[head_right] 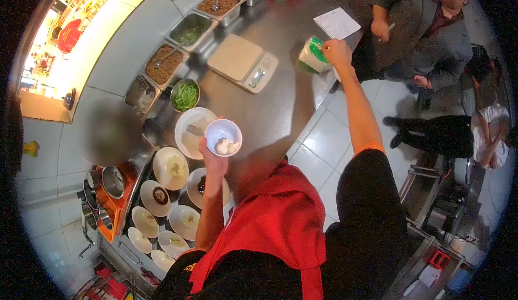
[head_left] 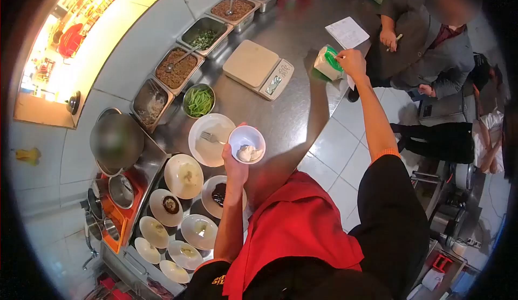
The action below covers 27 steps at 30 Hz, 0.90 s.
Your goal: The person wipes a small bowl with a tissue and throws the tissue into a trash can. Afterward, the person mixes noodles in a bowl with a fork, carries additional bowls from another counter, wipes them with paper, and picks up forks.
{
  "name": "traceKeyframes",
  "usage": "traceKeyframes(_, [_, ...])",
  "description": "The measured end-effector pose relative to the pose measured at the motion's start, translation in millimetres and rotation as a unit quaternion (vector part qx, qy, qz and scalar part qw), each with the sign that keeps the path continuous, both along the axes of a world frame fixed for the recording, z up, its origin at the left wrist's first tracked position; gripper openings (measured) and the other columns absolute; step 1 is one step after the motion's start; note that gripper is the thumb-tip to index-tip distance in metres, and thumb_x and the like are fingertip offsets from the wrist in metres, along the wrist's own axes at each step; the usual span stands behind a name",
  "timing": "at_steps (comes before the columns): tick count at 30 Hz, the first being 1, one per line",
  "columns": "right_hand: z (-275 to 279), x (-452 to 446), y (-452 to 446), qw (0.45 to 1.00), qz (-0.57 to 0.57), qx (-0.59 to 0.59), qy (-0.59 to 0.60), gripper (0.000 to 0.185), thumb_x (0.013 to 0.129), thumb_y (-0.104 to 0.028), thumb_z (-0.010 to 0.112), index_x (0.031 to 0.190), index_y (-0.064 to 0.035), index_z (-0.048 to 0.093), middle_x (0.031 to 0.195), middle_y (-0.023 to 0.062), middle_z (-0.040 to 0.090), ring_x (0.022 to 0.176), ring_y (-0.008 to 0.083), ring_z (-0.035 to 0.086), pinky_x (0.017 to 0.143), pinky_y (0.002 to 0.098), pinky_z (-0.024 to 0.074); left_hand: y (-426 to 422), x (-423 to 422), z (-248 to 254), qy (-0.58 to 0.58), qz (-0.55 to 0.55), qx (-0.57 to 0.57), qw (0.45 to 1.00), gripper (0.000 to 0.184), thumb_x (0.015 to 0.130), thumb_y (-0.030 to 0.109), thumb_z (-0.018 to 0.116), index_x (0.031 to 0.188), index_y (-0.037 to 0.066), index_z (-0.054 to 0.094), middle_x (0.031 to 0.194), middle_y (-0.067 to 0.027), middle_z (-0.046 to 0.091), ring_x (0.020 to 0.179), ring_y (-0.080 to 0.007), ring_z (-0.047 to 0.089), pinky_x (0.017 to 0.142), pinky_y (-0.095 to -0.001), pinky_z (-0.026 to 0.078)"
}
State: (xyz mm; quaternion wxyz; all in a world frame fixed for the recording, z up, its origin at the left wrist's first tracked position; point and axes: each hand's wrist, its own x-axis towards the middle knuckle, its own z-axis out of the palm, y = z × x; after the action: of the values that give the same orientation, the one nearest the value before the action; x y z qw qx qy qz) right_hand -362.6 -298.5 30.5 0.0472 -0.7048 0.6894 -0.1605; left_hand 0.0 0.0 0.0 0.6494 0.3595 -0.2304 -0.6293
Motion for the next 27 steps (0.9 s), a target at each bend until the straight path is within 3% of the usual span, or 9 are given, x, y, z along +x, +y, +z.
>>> traceKeyframes(6, [15.5, -6.3, 6.0, 1.000, 0.026, 0.009, -0.015, 0.017, 0.077, -0.023, 0.072, 0.088, -0.0089, 0.075, 0.080, 0.0134, 0.071, 0.076, 0.0301, 0.069, 0.071, 0.0379, 0.0531, -4.8, -6.0, 4.6, 0.014, -0.018, 0.005, 1.000, 0.078, 0.093, 0.059, 0.037, 0.139, -0.004, 0.040, 0.130, -0.0214, 0.056, 0.121, -0.0292, 0.054, 0.105, -0.0383, 0.040])
traceKeyframes(12, [-15.0, -21.5, -9.5, 0.975, 0.068, -0.140, -0.157, 0.016, 0.086, -0.014, 0.061, 0.100, -0.0069, 0.063, 0.091, 0.0149, 0.066, 0.083, 0.0284, 0.064, 0.073, 0.0366, 0.0499, -2.6, -8.6, 13.0, 0.052, -0.004, 0.010, 0.999, 0.076, 0.093, 0.058, 0.040, 0.137, -0.004, 0.043, 0.124, -0.0199, 0.060, 0.115, -0.0259, 0.058, 0.101, -0.0357, 0.044])
traceKeyframes(14, [-2.4, -24.7, -7.9, 0.887, -0.029, -0.048, -0.458, 0.017, 0.091, -0.009, 0.053, 0.108, -0.0062, 0.056, 0.094, 0.0105, 0.061, 0.083, 0.0206, 0.059, 0.073, 0.0317, 0.0478, -2.5, -11.6, 15.3, 0.033, 0.003, 0.005, 0.999, 0.077, 0.094, 0.059, 0.038, 0.137, -0.004, 0.043, 0.125, -0.0205, 0.059, 0.115, -0.0263, 0.058, 0.101, -0.0360, 0.044])
traceKeyframes(19, [28.7, -42.7, -8.9, 0.716, -0.081, -0.094, -0.687, 0.022, 0.094, -0.015, 0.052, 0.114, -0.0078, 0.057, 0.096, 0.0053, 0.061, 0.085, 0.0139, 0.056, 0.073, 0.0275, 0.0462, -4.1, -13.8, 16.7, 0.065, -0.002, 0.011, 0.998, 0.075, 0.095, 0.057, 0.036, 0.138, -0.004, 0.043, 0.126, -0.0210, 0.059, 0.116, -0.0273, 0.057, 0.102, -0.0366, 0.043])
traceKeyframes(21, [36.9, -44.8, -5.8, 0.792, 0.025, -0.068, -0.607, 0.029, 0.092, -0.022, 0.057, 0.117, -0.0082, 0.060, 0.099, 0.0069, 0.064, 0.087, 0.0135, 0.058, 0.075, 0.0292, 0.0484, -1.7, -13.4, 16.2, 0.063, -0.006, 0.008, 0.998, 0.074, 0.095, 0.056, 0.036, 0.138, -0.004, 0.042, 0.126, -0.0211, 0.058, 0.117, -0.0275, 0.057, 0.102, -0.0369, 0.043])
traceKeyframes(22, [38.9, -38.6, 0.1, 0.927, -0.027, 0.003, -0.374, 0.035, 0.089, -0.029, 0.062, 0.117, -0.0079, 0.063, 0.103, 0.0120, 0.068, 0.089, 0.0208, 0.064, 0.078, 0.0330, 0.0506, -2.2, -13.1, 13.6, 0.068, -0.011, 0.010, 0.998, 0.074, 0.095, 0.056, 0.036, 0.138, -0.004, 0.042, 0.127, -0.0212, 0.058, 0.117, -0.0276, 0.056, 0.102, -0.0370, 0.043])
traceKeyframes(23, [33.5, -32.0, 6.1, 0.927, -0.029, 0.002, -0.375, 0.035, 0.089, -0.029, 0.062, 0.117, -0.0079, 0.063, 0.103, 0.0120, 0.068, 0.089, 0.0208, 0.064, 0.078, 0.0330, 0.0506, -3.2, -13.3, 12.6, 0.074, -0.016, 0.010, 0.997, 0.074, 0.095, 0.056, 0.035, 0.138, -0.004, 0.042, 0.127, -0.0212, 0.058, 0.118, -0.0277, 0.056, 0.102, -0.0372, 0.043])
traceKeyframes(25, [8.1, -26.8, 11.2, 1.000, 0.015, -0.009, 0.018, 0.037, 0.087, -0.032, 0.063, 0.114, -0.0069, 0.064, 0.106, 0.0184, 0.068, 0.091, 0.0324, 0.066, 0.078, 0.0370, 0.0507, -3.8, -14.9, 14.1, 0.074, -0.017, 0.010, 0.997, 0.073, 0.096, 0.055, 0.034, 0.138, -0.005, 0.042, 0.127, -0.0212, 0.058, 0.118, -0.0278, 0.056, 0.103, -0.0371, 0.043])
traceKeyframes(27, [-1.6, -26.0, 7.6, 1.000, 0.015, 0.027, 0.007, 0.036, 0.087, -0.033, 0.063, 0.113, -0.0071, 0.064, 0.106, 0.0201, 0.067, 0.093, 0.0363, 0.065, 0.078, 0.0387, 0.0503, -4.5, -16.8, 16.2, 0.072, -0.014, 0.008, 0.997, 0.073, 0.096, 0.054, 0.033, 0.139, -0.005, 0.041, 0.127, -0.0212, 0.058, 0.119, -0.0280, 0.055, 0.103, -0.0370, 0.042])
